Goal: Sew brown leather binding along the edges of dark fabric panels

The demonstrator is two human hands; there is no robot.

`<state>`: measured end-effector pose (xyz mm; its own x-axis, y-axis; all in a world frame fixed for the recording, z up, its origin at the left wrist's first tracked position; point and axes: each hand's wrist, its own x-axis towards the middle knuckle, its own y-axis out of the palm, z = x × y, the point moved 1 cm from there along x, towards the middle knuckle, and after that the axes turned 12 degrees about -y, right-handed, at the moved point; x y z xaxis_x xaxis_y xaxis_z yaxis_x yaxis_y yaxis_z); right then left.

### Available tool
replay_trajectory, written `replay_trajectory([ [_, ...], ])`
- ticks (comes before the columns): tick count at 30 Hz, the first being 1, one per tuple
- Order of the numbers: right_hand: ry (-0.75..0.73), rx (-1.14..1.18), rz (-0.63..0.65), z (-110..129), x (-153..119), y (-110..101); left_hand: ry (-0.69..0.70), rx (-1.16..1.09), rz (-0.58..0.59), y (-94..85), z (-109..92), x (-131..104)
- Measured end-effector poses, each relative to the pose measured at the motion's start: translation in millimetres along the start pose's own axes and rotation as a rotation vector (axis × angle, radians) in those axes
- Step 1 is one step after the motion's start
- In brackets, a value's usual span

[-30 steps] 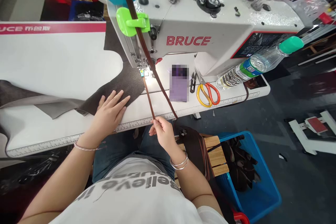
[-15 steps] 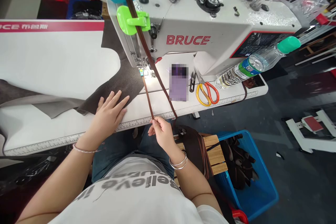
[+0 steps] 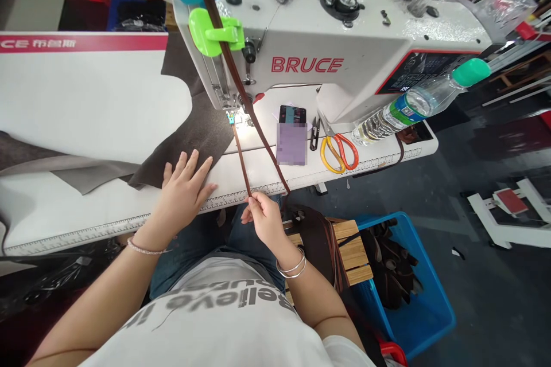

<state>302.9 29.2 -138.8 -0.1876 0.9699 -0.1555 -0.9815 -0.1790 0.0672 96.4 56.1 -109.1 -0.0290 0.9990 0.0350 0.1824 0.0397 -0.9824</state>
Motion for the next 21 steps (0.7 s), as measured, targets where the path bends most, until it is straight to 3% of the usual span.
replay_trajectory([
  [21, 0.003, 0.004, -0.007, -1.3, -2.4, -0.4, -0.018, 0.0, 0.007, 1.9, -19.1, -2.3],
])
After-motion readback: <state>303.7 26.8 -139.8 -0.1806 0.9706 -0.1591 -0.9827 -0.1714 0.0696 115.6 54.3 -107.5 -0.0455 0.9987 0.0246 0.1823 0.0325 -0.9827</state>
